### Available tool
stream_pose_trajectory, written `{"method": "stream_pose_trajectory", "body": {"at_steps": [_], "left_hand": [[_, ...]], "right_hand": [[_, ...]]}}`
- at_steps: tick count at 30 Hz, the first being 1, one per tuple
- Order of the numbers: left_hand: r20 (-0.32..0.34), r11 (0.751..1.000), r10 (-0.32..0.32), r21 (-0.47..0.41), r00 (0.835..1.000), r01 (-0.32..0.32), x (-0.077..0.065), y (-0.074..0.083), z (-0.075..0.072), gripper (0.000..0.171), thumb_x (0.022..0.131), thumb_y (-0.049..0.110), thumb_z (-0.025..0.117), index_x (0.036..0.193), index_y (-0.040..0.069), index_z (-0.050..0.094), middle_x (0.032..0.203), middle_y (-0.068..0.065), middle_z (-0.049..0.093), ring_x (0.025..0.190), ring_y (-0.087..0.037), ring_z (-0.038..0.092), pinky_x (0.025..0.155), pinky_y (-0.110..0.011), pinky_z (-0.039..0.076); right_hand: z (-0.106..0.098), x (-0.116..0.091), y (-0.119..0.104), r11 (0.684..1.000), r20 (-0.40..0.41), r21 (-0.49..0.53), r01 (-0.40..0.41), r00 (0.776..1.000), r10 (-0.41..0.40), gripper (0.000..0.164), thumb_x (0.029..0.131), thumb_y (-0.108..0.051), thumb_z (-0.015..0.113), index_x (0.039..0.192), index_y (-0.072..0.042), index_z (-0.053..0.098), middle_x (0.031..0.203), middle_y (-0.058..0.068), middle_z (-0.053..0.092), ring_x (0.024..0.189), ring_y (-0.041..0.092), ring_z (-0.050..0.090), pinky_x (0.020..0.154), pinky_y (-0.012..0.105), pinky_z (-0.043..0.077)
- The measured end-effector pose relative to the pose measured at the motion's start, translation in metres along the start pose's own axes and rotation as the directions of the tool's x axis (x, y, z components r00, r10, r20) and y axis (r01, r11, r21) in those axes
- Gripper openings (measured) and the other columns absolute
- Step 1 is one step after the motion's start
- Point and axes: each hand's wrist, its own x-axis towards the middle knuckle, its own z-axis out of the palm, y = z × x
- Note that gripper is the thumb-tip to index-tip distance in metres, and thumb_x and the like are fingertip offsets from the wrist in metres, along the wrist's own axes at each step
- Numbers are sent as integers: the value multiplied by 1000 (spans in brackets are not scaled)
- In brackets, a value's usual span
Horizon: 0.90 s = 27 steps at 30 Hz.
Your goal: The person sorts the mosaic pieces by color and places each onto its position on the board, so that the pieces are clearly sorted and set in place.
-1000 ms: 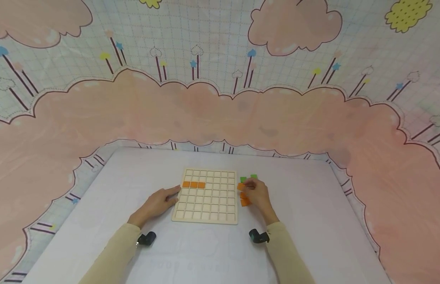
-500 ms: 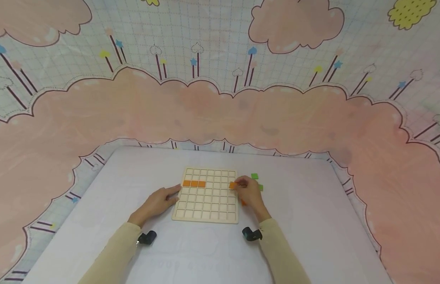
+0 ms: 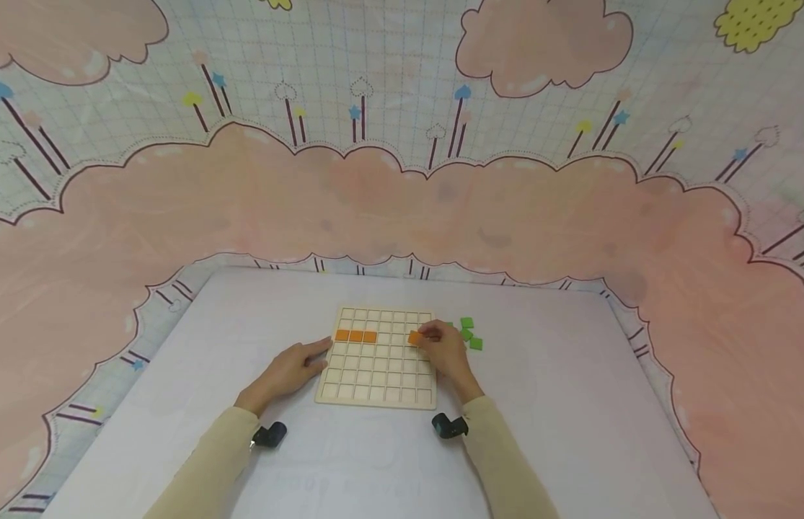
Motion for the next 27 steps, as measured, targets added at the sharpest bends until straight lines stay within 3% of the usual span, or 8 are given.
{"method": "stream_pose_trajectory", "body": {"at_steps": [6, 20, 24, 27], "left_hand": [[-3, 1000, -4, 15, 1000, 5, 1, 0, 0, 50, 97, 28, 62, 145, 20, 50, 151, 4, 48, 107, -22, 60, 93, -45, 50], [-1, 1000, -3, -2, 1000, 3, 1, 1, 0, 51, 97, 28, 62, 145, 19, 49, 152, 5, 47, 124, -30, 57, 102, -50, 47], [-1, 1000, -6, 1, 1000, 6, 1, 1, 0, 51, 97, 28, 62, 145, 20, 49, 152, 5, 47, 122, -29, 58, 101, -49, 48], [1, 1000, -9, 11, 1000, 9, 1, 1, 0, 51, 97, 28, 62, 145, 20, 49, 151, 4, 48, 109, -23, 61, 94, -45, 50]], "right_hand": [[9, 2, -3, 1000, 23, 16, 0, 1000, 0, 13, 89, -6, 69, 101, -8, 70, 103, 10, 71, 94, 22, 65, 85, 36, 54], [28, 7, -10, 1000, 48, -13, 22, 999, -21, 10, 88, -8, 70, 98, -10, 71, 97, 7, 72, 86, 19, 64, 78, 32, 53], [33, 10, -9, 999, 50, -23, 48, 998, -47, 10, 87, -8, 71, 97, -10, 72, 96, 7, 73, 86, 19, 65, 79, 33, 54], [37, 12, -9, 999, 47, -14, 46, 998, -45, 11, 88, -9, 71, 98, -11, 73, 97, 7, 73, 88, 19, 66, 81, 35, 56]]}}
